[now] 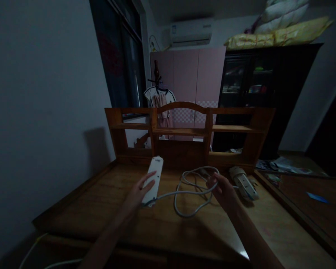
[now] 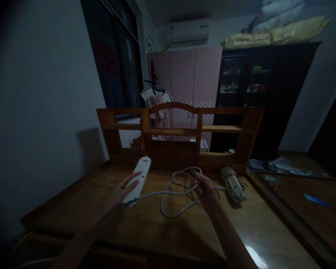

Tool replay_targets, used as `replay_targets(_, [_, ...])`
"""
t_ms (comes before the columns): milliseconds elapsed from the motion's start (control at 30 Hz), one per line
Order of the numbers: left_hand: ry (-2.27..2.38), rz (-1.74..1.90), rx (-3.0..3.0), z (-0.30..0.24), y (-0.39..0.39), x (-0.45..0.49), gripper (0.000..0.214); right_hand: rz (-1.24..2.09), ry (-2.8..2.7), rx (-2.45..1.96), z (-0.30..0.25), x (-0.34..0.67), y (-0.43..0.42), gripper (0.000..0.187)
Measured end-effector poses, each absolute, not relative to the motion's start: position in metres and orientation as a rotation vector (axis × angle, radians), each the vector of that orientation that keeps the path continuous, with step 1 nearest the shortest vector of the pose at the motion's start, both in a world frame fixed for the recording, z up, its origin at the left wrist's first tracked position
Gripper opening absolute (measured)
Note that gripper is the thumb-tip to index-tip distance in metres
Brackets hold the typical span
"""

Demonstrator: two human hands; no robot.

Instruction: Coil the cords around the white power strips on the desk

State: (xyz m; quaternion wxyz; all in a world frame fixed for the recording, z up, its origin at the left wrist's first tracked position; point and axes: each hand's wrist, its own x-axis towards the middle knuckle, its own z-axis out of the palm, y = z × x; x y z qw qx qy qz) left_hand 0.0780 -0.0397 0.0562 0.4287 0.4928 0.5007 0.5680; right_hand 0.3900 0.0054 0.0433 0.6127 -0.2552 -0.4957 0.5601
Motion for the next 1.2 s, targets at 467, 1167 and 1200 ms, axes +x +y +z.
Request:
replay_targets(467, [0.727,2.071,0.778,0.062,-0.063,0.093,0.049,-0.046,-1.664,-1.241,0.017,0.360,-0.101,0.048])
replay_targets(1167, [0.915,2.198,1.064,0.102,-0.093,0.099,0.077,0.469,-2.083,-1.038,-0.016,0.299,-0.104,0.022])
replay_targets(1200, [1.019,2.256,1.125,0.101,-0.091,0.091,0.081,0.352,-2.121,-1.092,-0.013,0.307,-0.110,0.021])
